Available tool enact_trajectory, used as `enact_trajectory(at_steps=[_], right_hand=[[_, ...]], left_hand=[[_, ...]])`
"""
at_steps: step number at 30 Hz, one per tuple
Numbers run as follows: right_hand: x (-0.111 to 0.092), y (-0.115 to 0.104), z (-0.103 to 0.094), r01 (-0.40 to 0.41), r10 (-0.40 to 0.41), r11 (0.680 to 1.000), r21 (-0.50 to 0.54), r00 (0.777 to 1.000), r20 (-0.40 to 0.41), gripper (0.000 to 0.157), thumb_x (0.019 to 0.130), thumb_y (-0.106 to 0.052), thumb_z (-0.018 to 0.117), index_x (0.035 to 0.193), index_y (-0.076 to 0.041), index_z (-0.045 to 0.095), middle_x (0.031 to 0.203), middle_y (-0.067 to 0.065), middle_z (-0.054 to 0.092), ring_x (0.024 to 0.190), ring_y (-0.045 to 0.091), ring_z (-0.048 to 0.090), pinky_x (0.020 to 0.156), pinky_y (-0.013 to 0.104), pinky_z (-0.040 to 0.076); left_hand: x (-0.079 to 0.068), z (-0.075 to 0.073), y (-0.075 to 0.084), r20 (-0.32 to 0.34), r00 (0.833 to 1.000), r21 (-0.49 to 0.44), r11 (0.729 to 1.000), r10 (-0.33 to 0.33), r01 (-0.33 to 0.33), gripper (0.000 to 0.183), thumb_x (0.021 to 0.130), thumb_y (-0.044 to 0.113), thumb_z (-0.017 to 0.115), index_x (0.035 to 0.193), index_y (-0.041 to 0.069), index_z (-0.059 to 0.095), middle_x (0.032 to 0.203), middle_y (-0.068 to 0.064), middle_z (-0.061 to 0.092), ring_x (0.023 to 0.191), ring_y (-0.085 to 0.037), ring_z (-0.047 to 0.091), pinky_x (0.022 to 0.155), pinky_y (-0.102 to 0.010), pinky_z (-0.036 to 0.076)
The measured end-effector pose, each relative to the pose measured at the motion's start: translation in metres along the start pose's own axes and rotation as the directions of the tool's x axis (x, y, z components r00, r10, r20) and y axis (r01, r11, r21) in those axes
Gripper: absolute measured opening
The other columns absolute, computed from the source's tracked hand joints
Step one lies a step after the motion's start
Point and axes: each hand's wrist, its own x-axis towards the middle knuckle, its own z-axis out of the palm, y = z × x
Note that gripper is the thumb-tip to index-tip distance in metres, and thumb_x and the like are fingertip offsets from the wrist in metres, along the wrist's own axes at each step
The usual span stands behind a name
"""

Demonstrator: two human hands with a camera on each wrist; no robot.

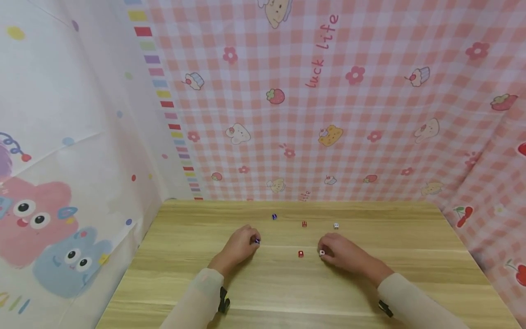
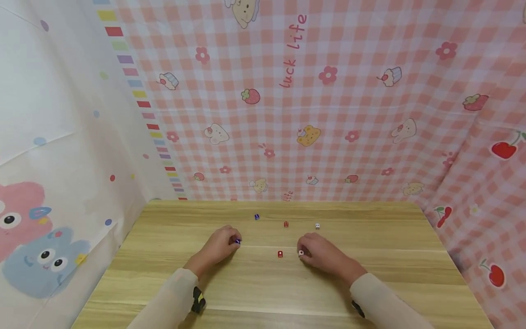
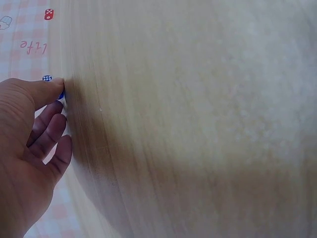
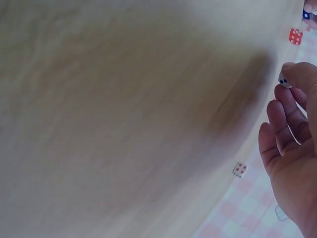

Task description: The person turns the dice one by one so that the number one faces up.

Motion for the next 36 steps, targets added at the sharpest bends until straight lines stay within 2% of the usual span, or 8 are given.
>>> enact_trajectory(at_steps=[6, 13, 25, 33, 36], right_hand=[[0.002, -0.003, 0.007, 0.032, -0.033, 0.999, -0.036, 0.999, -0.004, 0.011, 0.085, -0.020, 0.071, 0.090, -0.021, 0.061, 0.088, -0.012, 0.055, 0.083, 0.004, 0.047, 0.074, 0.025, 0.047], [0.001, -0.004, 0.009, 0.021, -0.022, 0.998, -0.053, 1.000, -0.017, 0.012, 0.085, -0.020, 0.072, 0.091, -0.022, 0.061, 0.090, -0.012, 0.055, 0.083, 0.003, 0.046, 0.073, 0.024, 0.046], [0.000, -0.004, 0.010, 0.037, -0.039, 0.998, -0.058, 0.999, -0.029, 0.014, 0.084, -0.020, 0.073, 0.092, -0.019, 0.062, 0.090, -0.009, 0.056, 0.085, 0.005, 0.048, 0.075, 0.027, 0.048], [-0.005, -0.002, 0.003, -0.076, 0.075, 0.997, -0.017, 0.996, -0.050, 0.024, 0.082, -0.032, 0.075, 0.100, -0.021, 0.063, 0.100, -0.010, 0.057, 0.095, 0.007, 0.052, 0.086, 0.034, 0.051], [-0.006, 0.002, -0.002, -0.079, 0.077, 0.996, -0.030, 0.994, -0.079, 0.029, 0.082, -0.033, 0.075, 0.104, -0.019, 0.063, 0.103, -0.009, 0.057, 0.098, 0.008, 0.054, 0.088, 0.035, 0.051]], left_hand=[[0.000, -0.001, 0.000, -0.001, 1.000, -0.002, 1.000, -0.001, 0.001, 0.009, 0.086, 0.015, 0.072, 0.094, 0.016, 0.070, 0.087, 0.006, 0.055, 0.079, -0.009, 0.052, 0.074, -0.027, 0.049], [0.001, 0.000, -0.001, 0.001, 1.000, -0.002, 1.000, 0.007, -0.007, 0.009, 0.085, 0.015, 0.072, 0.095, 0.016, 0.070, 0.088, 0.005, 0.056, 0.081, -0.009, 0.053, 0.074, -0.027, 0.049], [0.001, 0.003, -0.002, -0.002, 1.000, -0.003, 1.000, -0.004, 0.004, 0.009, 0.086, 0.015, 0.071, 0.094, 0.017, 0.070, 0.087, 0.006, 0.055, 0.080, -0.009, 0.052, 0.075, -0.027, 0.049], [0.000, 0.003, -0.002, -0.010, 1.000, -0.012, 1.000, 0.013, -0.013, 0.009, 0.085, 0.014, 0.071, 0.094, 0.016, 0.070, 0.087, 0.005, 0.056, 0.080, -0.010, 0.053, 0.075, -0.029, 0.049], [0.000, 0.003, -0.002, -0.010, 1.000, -0.009, 1.000, 0.012, -0.012, 0.009, 0.085, 0.014, 0.071, 0.094, 0.016, 0.070, 0.087, 0.005, 0.056, 0.080, -0.009, 0.053, 0.074, -0.028, 0.049]])
